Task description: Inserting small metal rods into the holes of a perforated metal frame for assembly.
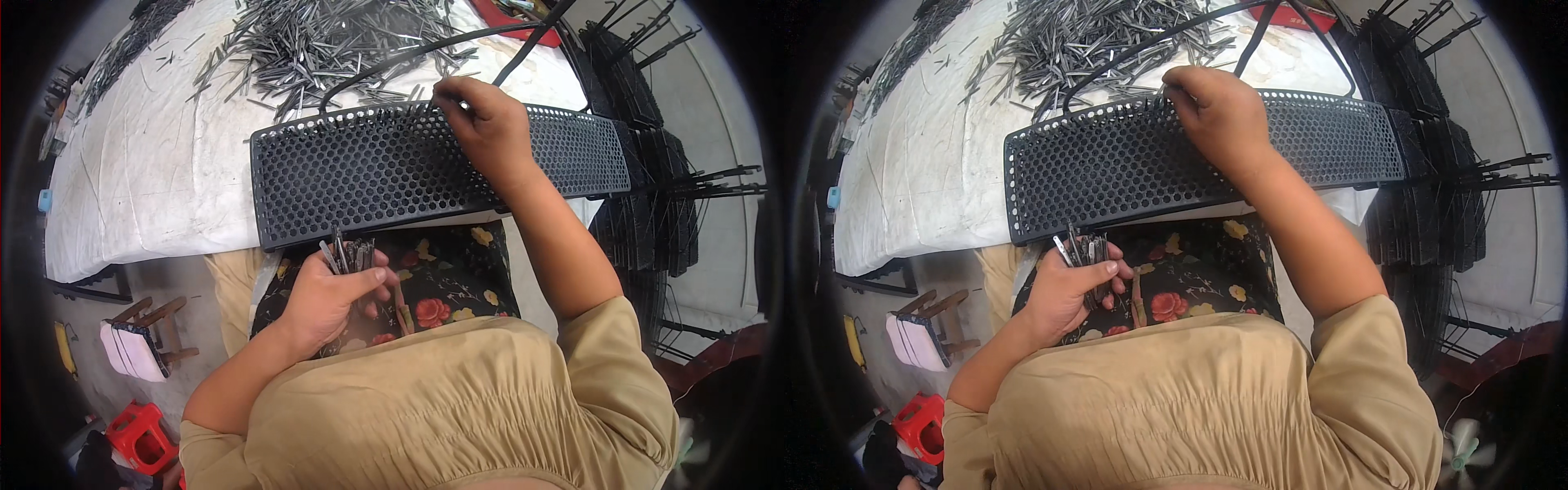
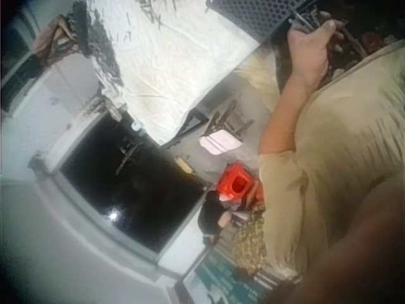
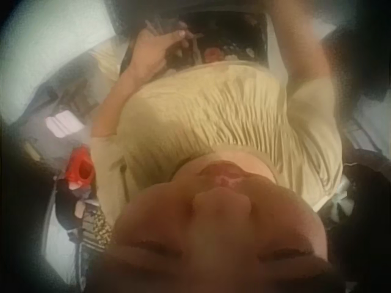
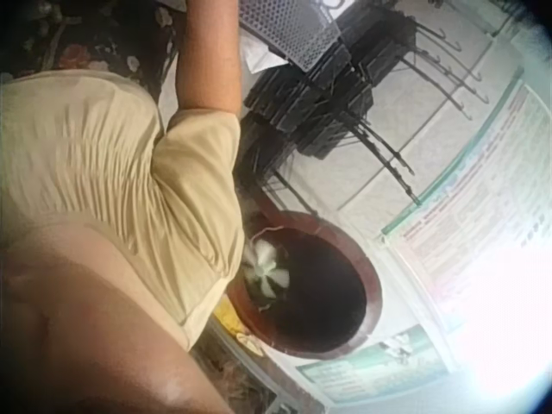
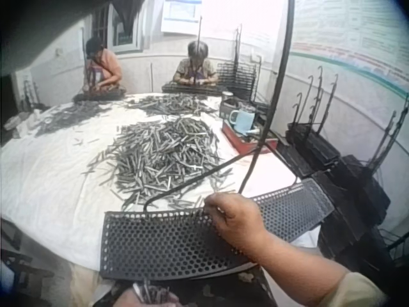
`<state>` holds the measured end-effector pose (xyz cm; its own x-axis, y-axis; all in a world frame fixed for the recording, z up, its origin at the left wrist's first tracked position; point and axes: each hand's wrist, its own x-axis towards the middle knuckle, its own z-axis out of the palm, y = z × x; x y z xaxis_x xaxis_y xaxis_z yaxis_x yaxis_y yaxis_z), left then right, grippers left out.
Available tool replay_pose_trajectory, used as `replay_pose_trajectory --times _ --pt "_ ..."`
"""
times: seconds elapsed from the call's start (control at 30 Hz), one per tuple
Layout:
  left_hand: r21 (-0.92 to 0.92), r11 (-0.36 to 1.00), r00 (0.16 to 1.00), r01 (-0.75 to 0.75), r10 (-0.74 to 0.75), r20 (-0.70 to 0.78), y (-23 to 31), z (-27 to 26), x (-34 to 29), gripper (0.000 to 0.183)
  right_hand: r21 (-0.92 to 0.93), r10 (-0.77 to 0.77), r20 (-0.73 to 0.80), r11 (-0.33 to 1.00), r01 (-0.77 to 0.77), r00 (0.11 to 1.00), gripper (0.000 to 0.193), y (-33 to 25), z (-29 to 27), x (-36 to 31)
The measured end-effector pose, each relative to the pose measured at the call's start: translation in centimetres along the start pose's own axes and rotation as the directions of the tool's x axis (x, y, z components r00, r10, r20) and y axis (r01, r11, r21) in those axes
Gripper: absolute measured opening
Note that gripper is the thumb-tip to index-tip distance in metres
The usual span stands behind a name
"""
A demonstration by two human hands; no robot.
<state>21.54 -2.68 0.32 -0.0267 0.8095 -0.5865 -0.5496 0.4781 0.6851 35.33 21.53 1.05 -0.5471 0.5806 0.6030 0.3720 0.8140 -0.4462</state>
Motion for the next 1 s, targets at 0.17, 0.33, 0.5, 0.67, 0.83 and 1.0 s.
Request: replay_pose_trajectory --times 0.17,0.33,0.5,0.67,0.83,1.0 --pt "-0.002 1.000 1.000 0.001 -0.001 0.002 0.0 0.0 0.1 0.018 0.003 -0.023 -0.015 1.000 0.023 1.000 0.017 0.0 -0.3 0.5" --pt "-0.013 1.000 1.000 0.009 -0.009 -0.001 -0.1 -0.1 0.2 0.019 0.003 -0.002 -0.016 1.000 0.002 1.000 0.018 0.3 -0.7 0.8" --pt "-0.008 1.000 1.000 0.007 -0.007 -0.006 -0.2 -0.2 0.3 0.018 0.019 0.003 0.093 1.000 -0.005 0.996 0.026 0.4 -0.8 0.8" --pt "-0.009 1.000 1.000 0.009 -0.009 0.003 -0.2 -0.2 0.2 0.018 -0.029 0.037 0.164 0.999 -0.033 0.986 0.030 0.7 -1.0 0.9" --pt "-0.005 1.000 1.000 0.008 -0.008 0.003 -0.2 0.0 0.1 0.018 -0.007 -0.016 0.110 1.000 0.017 0.994 0.030 1.2 -1.1 0.6" --pt "0.010 1.000 1.000 0.017 -0.017 -0.005 -0.1 -0.1 0.2 0.019 -0.111 -0.063 0.150 0.991 0.080 0.987 0.028 1.7 -0.9 0.6"
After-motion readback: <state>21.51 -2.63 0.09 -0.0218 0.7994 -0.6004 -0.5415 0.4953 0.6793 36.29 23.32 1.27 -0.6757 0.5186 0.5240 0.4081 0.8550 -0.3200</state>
